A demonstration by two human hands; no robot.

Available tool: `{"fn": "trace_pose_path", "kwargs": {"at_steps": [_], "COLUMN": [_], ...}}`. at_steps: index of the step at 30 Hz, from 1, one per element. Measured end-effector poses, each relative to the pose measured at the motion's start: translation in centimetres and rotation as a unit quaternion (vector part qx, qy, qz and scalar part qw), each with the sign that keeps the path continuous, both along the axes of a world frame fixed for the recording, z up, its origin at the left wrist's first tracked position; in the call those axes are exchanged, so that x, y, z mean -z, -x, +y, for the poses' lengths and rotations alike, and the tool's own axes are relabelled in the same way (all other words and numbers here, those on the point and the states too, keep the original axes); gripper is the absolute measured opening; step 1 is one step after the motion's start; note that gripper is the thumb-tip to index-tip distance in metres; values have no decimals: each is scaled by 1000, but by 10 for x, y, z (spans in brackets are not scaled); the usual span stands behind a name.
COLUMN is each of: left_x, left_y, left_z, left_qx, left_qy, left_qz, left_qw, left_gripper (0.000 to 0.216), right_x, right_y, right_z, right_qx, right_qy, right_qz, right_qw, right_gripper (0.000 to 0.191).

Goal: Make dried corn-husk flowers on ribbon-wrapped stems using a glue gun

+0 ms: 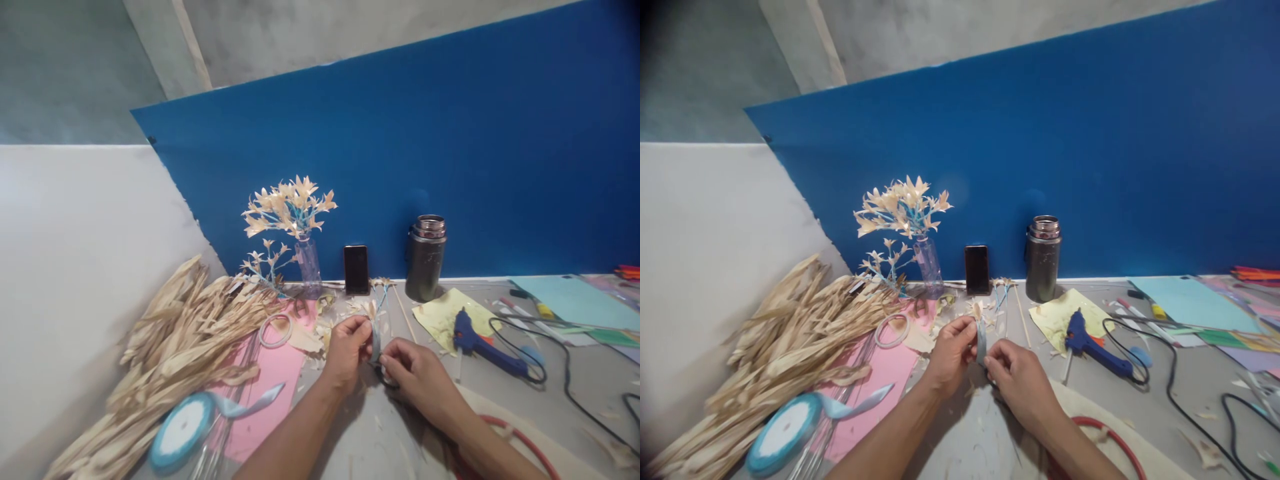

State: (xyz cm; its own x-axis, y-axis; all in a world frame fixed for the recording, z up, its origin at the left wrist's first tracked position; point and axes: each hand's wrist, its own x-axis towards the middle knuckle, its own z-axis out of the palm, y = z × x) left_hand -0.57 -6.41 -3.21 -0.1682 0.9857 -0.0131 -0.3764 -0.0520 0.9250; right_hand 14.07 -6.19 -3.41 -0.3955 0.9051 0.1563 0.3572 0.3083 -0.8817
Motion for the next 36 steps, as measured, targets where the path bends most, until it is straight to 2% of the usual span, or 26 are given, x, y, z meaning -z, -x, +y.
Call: {"fn": "trace_pose_path", "kwargs": {"at_steps": [8,11,17,23,28,36], "left_x": [-6,-10,-13,-14,-14,-9], "left_y": [1,-3,-7,-4,-5,-6], "left_z": [-3,-7,-9,-6,-9,-7], "left_qx": [34,23,10,35,54,34], "left_qy": [-14,-13,-19,-24,-16,5], "left_qz": [48,89,113,82,26,-9], "left_qw": [998,996,993,996,998,999], "left_gripper": [40,36,33,31,40,22], "right_x": [0,1,3,1,1,2], "right_y": [0,0,0,0,0,0], "right_z": [0,-1,0,0,0,-1], "right_qx": [-13,-19,-17,-9,5,3], "right_qy": [-3,5,2,-7,-5,-4], "right_qz": [-16,-10,-26,-10,-2,-13], "right_qw": [1000,1000,1000,1000,1000,1000], "right_gripper": [19,18,18,20,18,19]}}
